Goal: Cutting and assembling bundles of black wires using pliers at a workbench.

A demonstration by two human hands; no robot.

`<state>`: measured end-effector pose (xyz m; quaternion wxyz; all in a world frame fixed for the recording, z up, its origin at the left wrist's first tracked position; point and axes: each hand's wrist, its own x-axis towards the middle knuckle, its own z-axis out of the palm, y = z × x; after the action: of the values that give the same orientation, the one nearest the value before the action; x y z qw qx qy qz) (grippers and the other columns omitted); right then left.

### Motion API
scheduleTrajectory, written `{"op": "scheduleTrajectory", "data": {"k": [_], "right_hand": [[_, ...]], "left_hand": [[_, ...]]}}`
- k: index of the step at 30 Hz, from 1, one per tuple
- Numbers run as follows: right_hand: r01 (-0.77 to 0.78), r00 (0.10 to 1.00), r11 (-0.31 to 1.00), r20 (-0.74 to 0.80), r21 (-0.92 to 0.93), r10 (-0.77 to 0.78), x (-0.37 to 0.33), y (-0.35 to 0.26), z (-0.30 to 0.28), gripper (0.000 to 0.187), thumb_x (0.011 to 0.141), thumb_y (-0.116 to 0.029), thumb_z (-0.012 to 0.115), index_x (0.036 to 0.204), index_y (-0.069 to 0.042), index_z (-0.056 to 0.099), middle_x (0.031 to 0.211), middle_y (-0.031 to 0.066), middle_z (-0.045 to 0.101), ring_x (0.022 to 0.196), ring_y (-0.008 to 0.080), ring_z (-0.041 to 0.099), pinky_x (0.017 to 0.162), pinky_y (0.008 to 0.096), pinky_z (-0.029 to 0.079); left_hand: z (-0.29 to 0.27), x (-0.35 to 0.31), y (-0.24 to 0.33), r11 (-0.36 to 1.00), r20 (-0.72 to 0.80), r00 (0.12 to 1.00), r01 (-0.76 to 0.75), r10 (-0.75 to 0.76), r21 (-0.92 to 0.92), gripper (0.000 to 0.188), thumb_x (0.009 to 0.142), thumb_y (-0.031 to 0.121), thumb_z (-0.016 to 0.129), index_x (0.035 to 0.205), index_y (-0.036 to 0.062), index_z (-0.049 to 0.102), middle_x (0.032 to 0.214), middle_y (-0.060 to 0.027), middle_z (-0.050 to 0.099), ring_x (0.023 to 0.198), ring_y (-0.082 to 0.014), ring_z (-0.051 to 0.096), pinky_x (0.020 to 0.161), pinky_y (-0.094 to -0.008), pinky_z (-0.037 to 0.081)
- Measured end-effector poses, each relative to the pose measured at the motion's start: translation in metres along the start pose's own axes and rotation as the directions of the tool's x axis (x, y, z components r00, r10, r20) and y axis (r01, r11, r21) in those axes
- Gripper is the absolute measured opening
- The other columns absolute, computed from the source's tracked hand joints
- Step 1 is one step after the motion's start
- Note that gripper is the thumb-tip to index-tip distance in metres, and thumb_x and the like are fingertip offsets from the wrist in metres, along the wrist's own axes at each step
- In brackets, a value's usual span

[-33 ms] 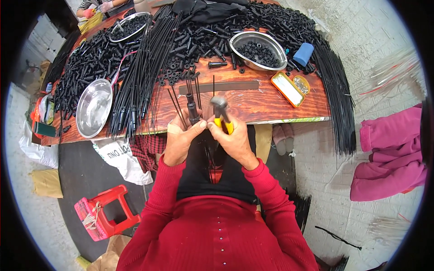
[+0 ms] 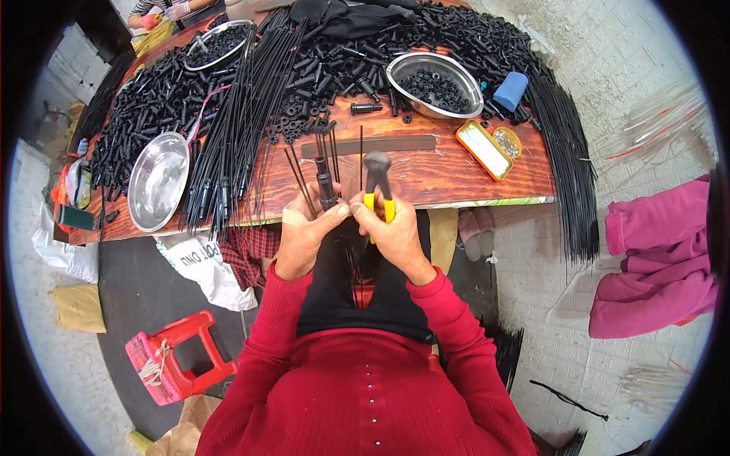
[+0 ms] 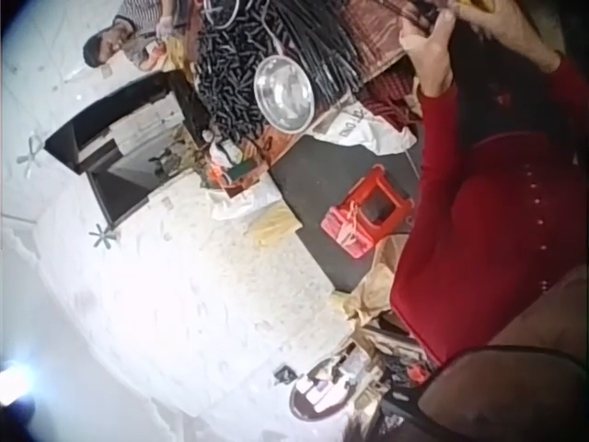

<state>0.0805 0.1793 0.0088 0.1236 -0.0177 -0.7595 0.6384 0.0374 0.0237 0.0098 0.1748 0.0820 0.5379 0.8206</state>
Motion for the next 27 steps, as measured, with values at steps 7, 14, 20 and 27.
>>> {"op": "scheduleTrajectory", "data": {"k": [7,14,20,27], "right_hand": [[-0.251,0.968,0.869,0.113,0.427,0.224,0.0008,-0.0015,0.0007,0.018,0.094,-0.017,0.062,0.096,0.000,0.064,0.080,0.0026,0.062,0.062,0.0074,0.052,0.058,0.0213,0.043],[-0.238,0.971,0.878,0.112,0.415,0.210,0.0032,-0.0004,0.0008,0.018,0.094,-0.017,0.062,0.096,0.001,0.064,0.079,0.0030,0.061,0.062,0.0076,0.052,0.058,0.0219,0.043],[-0.250,0.968,0.881,0.121,0.403,0.219,0.0021,0.0018,0.0004,0.020,0.093,-0.018,0.064,0.097,0.002,0.065,0.078,0.0028,0.061,0.062,0.0080,0.053,0.058,0.0224,0.043],[-0.264,0.965,0.871,0.114,0.414,0.238,0.0023,0.0026,0.0001,0.021,0.093,-0.018,0.065,0.099,0.002,0.065,0.076,0.0023,0.060,0.061,0.0082,0.053,0.057,0.0225,0.043]], "left_hand": [[-0.0072,-0.0045,-0.0018,1.000,0.148,0.989,-0.022,0.022,-0.003,0.041,0.091,0.008,0.065,0.128,-0.0038,0.050,0.104,-0.0064,0.063,0.102,-0.0141,0.058,0.095,-0.0282,0.044],[-0.0081,-0.0061,0.0019,0.990,0.142,0.989,-0.056,0.037,0.130,0.038,0.092,0.006,0.064,0.127,-0.0036,0.052,0.106,-0.0069,0.064,0.101,-0.0127,0.059,0.093,-0.0280,0.045],[-0.0041,-0.0066,0.0039,0.993,0.087,0.996,-0.041,0.031,0.110,0.037,0.089,0.004,0.067,0.124,-0.0027,0.058,0.103,-0.0057,0.066,0.096,-0.0109,0.061,0.089,-0.0249,0.046],[-0.0042,-0.0065,0.0037,0.994,0.089,0.996,-0.027,0.018,0.105,0.037,0.089,0.003,0.067,0.124,-0.0031,0.058,0.105,-0.0069,0.067,0.097,-0.0112,0.062,0.089,-0.0249,0.047]]}}
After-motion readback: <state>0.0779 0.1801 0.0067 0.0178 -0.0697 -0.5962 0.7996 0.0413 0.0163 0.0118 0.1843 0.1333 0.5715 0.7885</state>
